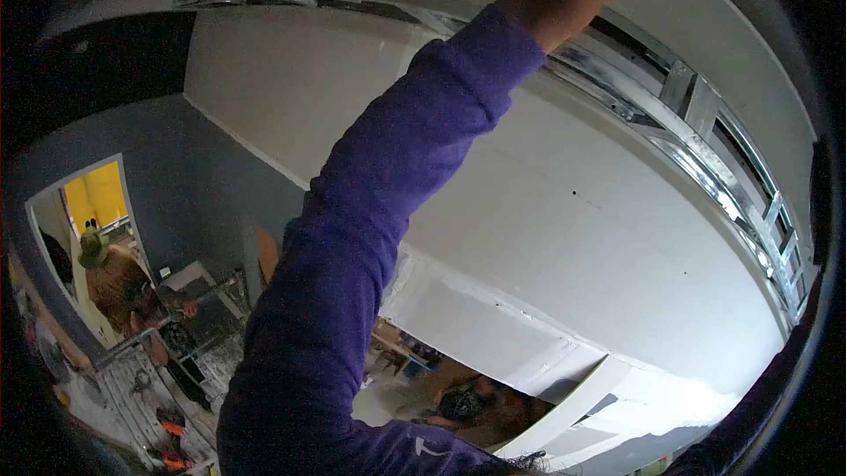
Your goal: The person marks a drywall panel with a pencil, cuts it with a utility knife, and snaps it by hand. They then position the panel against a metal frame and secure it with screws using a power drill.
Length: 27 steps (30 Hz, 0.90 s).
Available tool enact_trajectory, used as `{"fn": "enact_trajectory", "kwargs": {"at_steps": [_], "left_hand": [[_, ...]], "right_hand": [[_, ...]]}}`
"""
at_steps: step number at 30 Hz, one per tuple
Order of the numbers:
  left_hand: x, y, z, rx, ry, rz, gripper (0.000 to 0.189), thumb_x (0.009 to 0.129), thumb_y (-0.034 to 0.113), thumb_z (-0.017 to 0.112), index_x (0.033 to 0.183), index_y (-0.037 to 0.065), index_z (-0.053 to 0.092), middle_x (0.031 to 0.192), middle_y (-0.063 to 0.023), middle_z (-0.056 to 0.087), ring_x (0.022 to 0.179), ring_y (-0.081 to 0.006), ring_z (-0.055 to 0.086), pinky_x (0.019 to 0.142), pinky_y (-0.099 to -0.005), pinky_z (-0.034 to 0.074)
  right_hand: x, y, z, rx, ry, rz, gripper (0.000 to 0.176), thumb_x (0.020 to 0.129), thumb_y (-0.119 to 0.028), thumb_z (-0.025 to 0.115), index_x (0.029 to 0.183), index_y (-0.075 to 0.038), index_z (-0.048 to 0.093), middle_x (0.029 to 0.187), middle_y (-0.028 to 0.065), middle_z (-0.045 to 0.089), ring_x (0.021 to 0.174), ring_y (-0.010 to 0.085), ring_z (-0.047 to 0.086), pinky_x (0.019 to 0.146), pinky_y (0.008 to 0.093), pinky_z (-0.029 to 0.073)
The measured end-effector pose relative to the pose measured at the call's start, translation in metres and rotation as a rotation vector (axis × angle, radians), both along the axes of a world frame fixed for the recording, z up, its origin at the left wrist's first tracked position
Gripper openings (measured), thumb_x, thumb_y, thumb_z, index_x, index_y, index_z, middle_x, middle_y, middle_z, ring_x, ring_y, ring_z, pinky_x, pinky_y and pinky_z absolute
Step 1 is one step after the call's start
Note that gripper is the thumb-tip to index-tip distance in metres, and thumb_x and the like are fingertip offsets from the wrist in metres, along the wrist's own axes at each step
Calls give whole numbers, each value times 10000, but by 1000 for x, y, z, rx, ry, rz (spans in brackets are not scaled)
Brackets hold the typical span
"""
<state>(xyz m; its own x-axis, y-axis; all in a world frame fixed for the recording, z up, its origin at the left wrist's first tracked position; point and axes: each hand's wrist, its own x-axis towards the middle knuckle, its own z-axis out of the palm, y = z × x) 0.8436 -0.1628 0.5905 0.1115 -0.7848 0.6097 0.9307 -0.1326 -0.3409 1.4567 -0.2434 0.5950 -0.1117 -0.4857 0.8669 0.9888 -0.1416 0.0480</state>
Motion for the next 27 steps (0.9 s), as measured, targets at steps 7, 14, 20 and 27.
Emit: {"fn": "enact_trajectory", "kwargs": {"at_steps": [7,14,20,27], "left_hand": [[0,15,0,-32,-50,-14,441,736,183,802,1119,68,615,1105,-124,599,1086,-331,528,958,-462,400],[-4,44,-9,-238,-45,-9,411,739,167,785,1103,58,627,1130,-137,603,1098,-340,532,937,-469,409],[-19,63,1,-270,-2,-86,405,732,113,770,1112,46,645,1041,-149,649,1013,-342,592,903,-468,443],[-9,73,0,-563,83,-357,329,736,11,775,1047,12,668,971,-176,692,971,-346,668,858,-415,521]], "right_hand": [[-49,-6,10,-93,213,-134,703,645,-646,812,1001,-58,665,984,121,660,861,322,646,774,436,518],[-56,40,9,-98,95,-200,664,622,-689,781,925,-98,754,963,114,694,870,292,669,783,418,522],[-2,67,27,-205,-31,-383,406,848,-379,606,1204,-191,654,1248,84,605,1114,252,598,933,381,482],[-8,103,17,-400,-12,-475,408,937,-439,591,1240,-172,652,1166,72,662,1067,260,639,876,381,509]]}}
